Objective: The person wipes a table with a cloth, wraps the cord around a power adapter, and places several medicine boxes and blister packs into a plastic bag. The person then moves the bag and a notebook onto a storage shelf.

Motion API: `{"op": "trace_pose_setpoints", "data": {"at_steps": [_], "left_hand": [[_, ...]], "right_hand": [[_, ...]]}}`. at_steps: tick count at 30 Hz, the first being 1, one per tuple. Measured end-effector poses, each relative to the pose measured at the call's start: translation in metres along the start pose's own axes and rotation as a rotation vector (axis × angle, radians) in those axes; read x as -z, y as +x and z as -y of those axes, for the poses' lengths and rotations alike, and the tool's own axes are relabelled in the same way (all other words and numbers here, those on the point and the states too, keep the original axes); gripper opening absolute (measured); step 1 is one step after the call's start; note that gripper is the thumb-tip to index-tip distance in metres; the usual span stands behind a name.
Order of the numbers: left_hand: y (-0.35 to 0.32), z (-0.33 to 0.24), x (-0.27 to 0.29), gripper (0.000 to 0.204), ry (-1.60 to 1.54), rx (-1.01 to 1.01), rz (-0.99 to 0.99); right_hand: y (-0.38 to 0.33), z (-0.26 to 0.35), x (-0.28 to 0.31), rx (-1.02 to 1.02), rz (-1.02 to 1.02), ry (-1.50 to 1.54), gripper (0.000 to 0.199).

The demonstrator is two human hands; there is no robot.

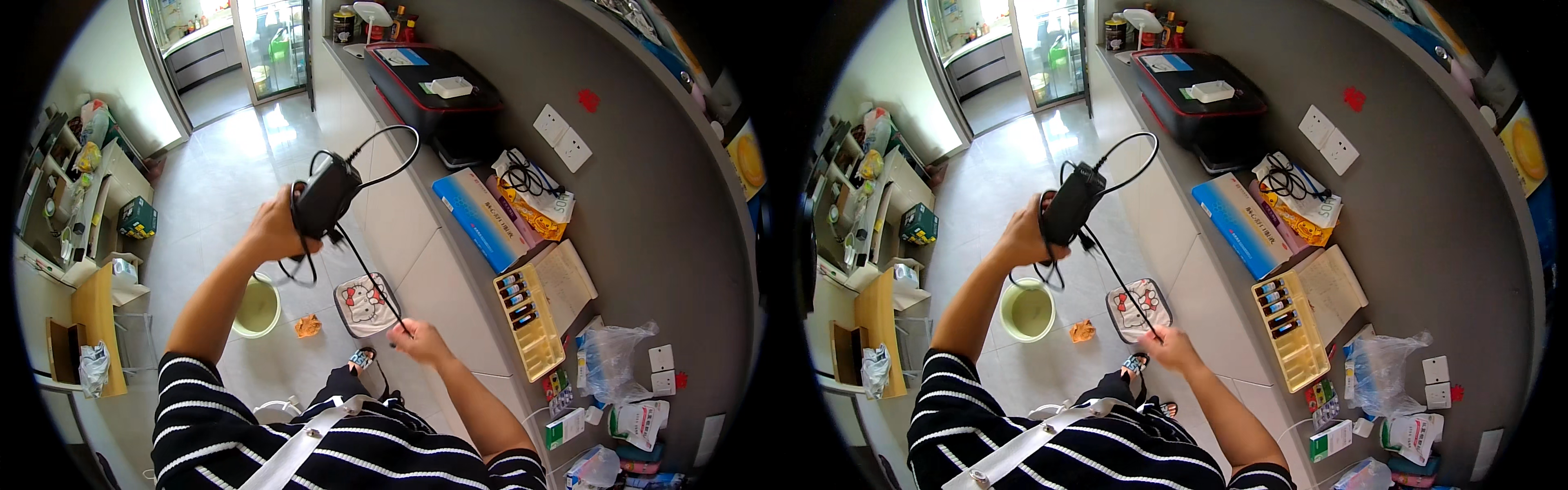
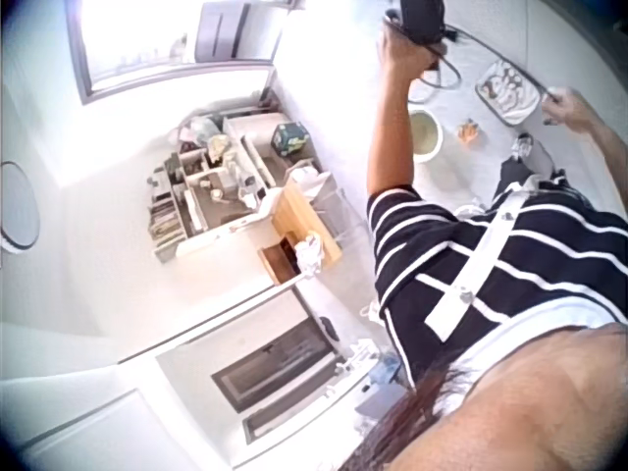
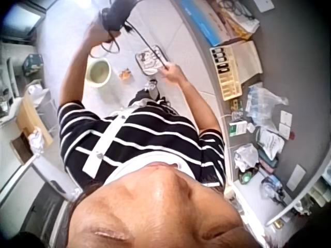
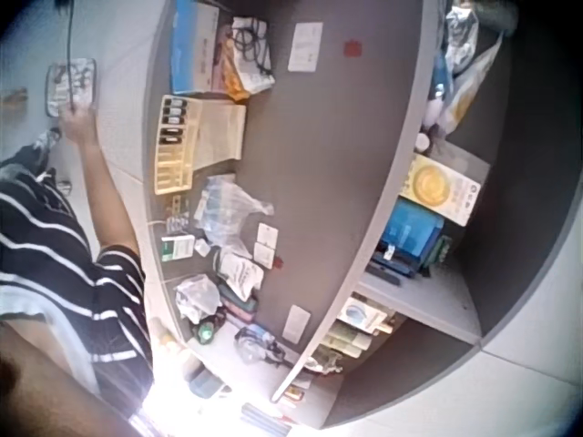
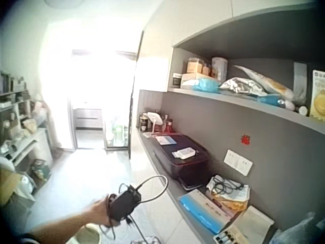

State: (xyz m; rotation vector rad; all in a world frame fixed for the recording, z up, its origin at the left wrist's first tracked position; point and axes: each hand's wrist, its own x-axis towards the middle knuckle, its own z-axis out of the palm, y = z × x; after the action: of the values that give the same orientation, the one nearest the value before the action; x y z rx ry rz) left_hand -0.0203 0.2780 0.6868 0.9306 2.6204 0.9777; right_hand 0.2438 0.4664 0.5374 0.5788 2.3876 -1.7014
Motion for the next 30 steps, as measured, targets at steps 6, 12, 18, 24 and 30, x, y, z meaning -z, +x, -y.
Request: {"op": "trace_pose_setpoints", "data": {"at_steps": [6,12,18,24,30], "left_hand": [[0.041,0.020,-0.022,0.075,0.884,-0.219,-0.223],[0.013,0.017,-0.049,0.060,0.910,-0.959,0.146],[-0.029,-0.007,-0.036,0.073,0.219,-1.135,0.249],[-0.057,0.016,-0.057,0.121,-0.402,-0.707,0.048],[-0.062,0.003,-0.046,0.073,-1.055,0.071,0.272]], "right_hand": [[-0.050,0.064,-0.009,0.239,-0.058,-0.171,0.018],[-0.045,0.169,0.054,0.542,-0.317,-0.392,0.017],[0.009,0.134,0.079,0.263,-0.408,0.069,0.032],[0.036,0.063,0.030,0.104,-0.198,0.269,0.051],[0.025,-0.005,-0.026,0.136,-0.044,0.323,0.038]]}}
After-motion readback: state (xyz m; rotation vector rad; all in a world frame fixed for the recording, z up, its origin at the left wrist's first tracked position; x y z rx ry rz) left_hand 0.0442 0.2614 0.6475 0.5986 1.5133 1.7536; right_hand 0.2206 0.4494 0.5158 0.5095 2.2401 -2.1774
